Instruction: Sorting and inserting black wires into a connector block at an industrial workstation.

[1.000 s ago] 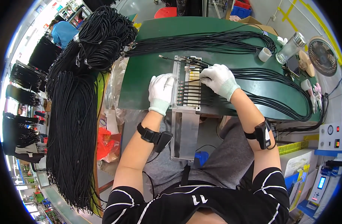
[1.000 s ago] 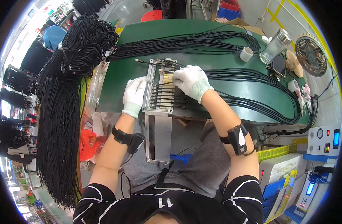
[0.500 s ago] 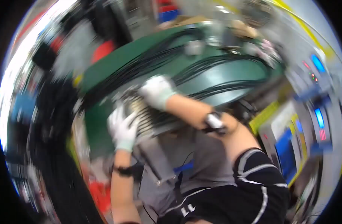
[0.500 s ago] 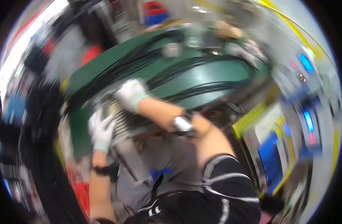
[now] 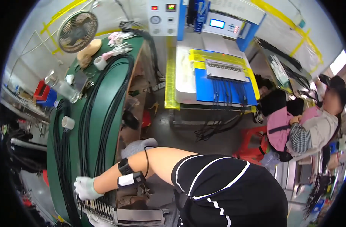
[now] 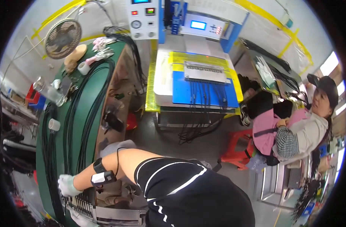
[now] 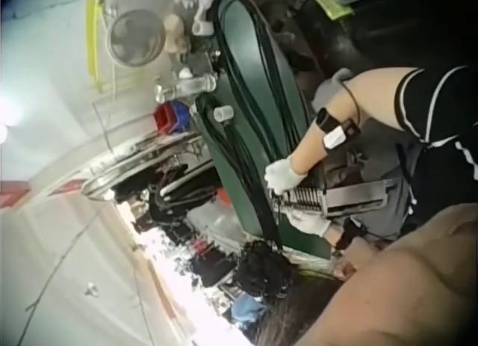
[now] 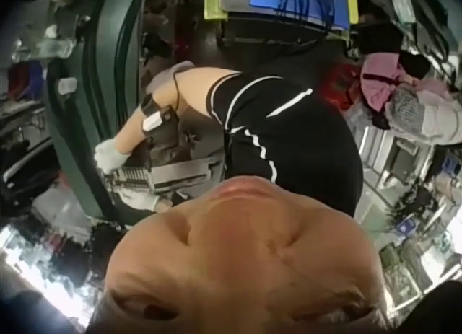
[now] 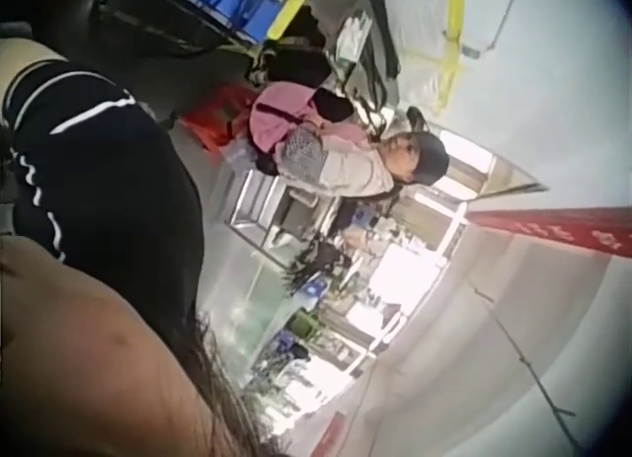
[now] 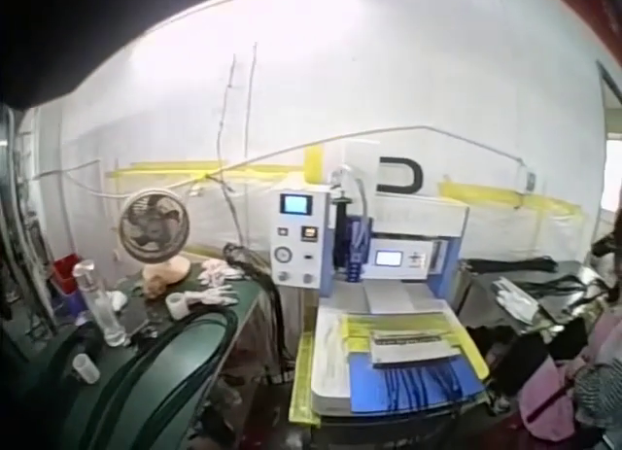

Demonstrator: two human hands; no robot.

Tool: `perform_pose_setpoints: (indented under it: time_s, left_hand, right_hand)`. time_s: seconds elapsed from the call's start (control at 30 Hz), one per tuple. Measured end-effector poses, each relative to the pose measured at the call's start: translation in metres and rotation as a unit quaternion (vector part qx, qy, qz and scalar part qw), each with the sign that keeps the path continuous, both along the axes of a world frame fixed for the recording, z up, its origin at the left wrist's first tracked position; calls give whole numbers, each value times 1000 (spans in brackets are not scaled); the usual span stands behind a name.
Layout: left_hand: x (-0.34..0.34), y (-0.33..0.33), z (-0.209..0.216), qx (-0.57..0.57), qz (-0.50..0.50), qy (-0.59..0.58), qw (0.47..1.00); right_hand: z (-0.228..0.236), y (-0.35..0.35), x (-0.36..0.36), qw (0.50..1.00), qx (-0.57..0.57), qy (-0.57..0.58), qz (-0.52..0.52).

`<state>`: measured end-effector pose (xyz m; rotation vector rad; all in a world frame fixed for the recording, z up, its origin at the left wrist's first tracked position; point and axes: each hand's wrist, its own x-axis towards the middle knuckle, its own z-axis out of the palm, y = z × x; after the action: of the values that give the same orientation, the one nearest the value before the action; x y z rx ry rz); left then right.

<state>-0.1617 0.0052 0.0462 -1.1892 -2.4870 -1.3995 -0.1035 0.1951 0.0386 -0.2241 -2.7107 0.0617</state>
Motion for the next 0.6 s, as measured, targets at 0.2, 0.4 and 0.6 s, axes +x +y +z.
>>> perform_pose_setpoints:
  time_s: [0.2, 0.4, 0.6]
  left_hand:
    - [-42, -22, -26, -38, -61, 171, 983]
    - [-65, -30, -28, -196, -118, 463, 856]
    - [-124, -27, -73, -252, -73, 411, 873]
  right_hand:
    - [12, -13, 22, 996, -28, 81, 5]
    - [28, 4, 102, 973, -162, 162, -6]
    - [-10, 20, 218, 848, -453, 275, -23]
